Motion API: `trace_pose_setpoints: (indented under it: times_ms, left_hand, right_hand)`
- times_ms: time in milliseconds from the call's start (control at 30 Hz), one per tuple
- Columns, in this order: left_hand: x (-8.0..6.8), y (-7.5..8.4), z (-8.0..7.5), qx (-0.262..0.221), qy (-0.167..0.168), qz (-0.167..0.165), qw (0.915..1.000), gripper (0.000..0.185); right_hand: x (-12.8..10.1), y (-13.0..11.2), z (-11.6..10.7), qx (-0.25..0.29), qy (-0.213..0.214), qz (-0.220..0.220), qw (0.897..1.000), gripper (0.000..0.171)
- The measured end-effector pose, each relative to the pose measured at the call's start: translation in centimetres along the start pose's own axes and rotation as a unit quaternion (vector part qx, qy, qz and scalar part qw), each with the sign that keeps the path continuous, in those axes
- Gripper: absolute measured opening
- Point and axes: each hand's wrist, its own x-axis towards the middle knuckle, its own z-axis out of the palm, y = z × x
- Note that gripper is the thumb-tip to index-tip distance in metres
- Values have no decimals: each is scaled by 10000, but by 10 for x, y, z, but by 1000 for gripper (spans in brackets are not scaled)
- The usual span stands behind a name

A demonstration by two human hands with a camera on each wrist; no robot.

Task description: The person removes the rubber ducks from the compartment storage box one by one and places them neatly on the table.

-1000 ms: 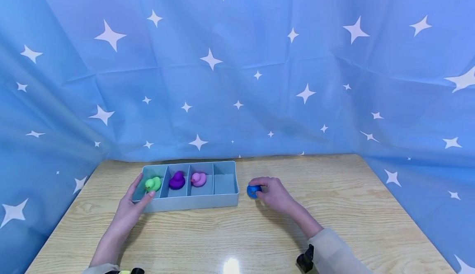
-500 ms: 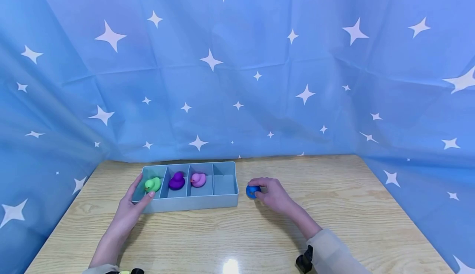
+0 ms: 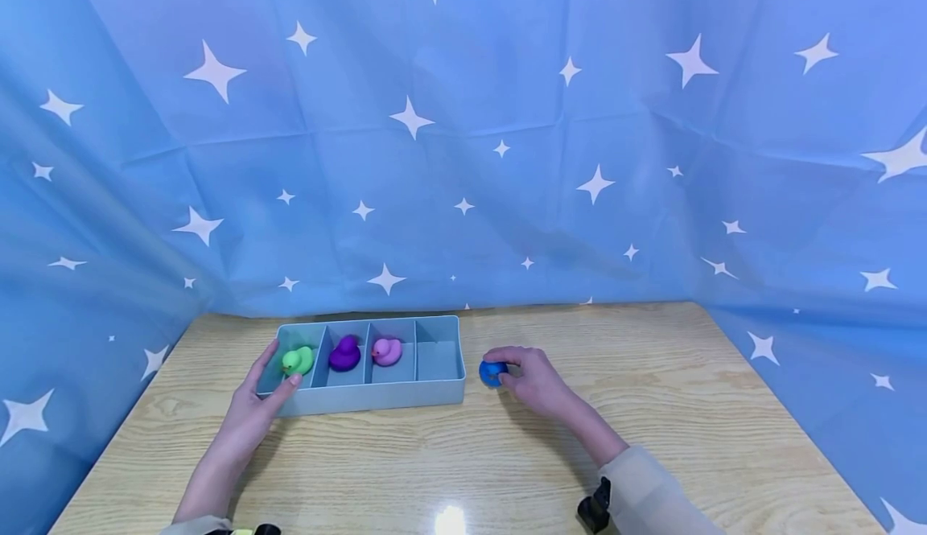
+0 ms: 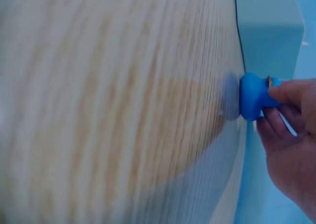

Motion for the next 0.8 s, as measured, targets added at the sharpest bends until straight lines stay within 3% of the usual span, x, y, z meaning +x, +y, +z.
trace_pose_setpoints:
  times_ms: [333,800]
  left_hand:
    - [1,1,-2,24,-63,-157,9999,90]
    - [5,4,0,149,-144,71,9998,87]
  right_hand:
    - [4,2,-6,70,-291,150,9994,36]
    - [9,6,-13,93,-578,113,9982,38]
